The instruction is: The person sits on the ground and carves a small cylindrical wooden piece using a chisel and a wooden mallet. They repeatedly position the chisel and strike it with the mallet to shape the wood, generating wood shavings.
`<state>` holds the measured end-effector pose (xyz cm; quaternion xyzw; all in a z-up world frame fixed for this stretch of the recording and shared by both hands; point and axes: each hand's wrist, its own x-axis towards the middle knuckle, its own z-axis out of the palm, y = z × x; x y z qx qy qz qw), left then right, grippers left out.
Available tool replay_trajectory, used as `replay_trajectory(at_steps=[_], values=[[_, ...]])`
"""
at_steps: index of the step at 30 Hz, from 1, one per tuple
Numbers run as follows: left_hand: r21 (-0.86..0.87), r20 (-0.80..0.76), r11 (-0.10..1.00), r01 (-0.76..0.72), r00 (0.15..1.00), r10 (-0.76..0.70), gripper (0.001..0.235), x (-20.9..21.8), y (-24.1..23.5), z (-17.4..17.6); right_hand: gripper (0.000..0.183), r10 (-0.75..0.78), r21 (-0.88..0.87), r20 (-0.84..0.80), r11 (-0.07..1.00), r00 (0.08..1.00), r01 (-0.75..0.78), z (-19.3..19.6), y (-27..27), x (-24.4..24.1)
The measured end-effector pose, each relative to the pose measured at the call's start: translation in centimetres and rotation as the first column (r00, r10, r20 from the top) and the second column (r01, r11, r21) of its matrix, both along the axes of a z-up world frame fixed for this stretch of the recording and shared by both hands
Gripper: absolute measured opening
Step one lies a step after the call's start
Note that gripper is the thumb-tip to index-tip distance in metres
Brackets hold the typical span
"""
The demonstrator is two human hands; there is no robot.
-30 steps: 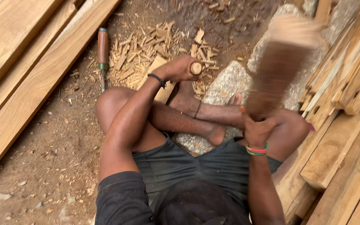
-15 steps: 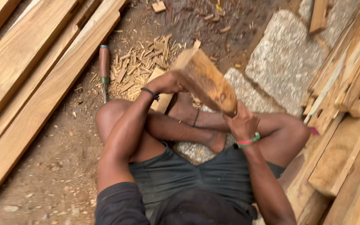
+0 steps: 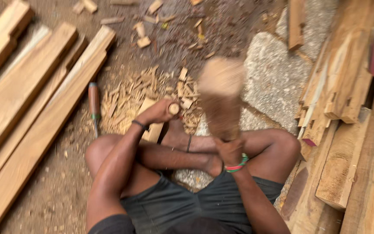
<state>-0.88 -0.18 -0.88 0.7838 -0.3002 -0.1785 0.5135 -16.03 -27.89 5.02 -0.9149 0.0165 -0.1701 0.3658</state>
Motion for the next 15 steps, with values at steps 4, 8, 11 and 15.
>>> replay_trajectory(at_steps=[4, 8, 11, 15], values=[[-0.051, -0.031, 0.999, -0.001, 1.0, 0.0, 0.032, -1.0, -0.4, -1.2, 0.048, 0.085, -0.503, -0.132, 0.853, 0.988, -0.14, -2.4, -1.1, 2.1], [-0.087, -0.001, 0.995, -0.04, 0.999, 0.04, 0.029, 4.8, 0.2, -0.1, 0.043, 0.027, -0.457, -0.32, 0.871, 0.947, -0.18, -1.7, 0.9, 1.6], [-0.137, -0.068, 0.983, -0.12, 0.991, 0.112, 0.028, 5.7, -0.7, -1.4, 0.042, -0.027, -0.261, -0.421, 0.961, 0.907, -0.092, 0.0, 1.4, -1.0], [-0.126, -0.198, 0.958, -0.258, 0.953, 0.231, 0.027, 0.7, 3.0, -4.0, 0.051, 0.008, 0.008, -0.231, 1.0, 0.973, -0.006, 0.2, 0.9, -2.3]])
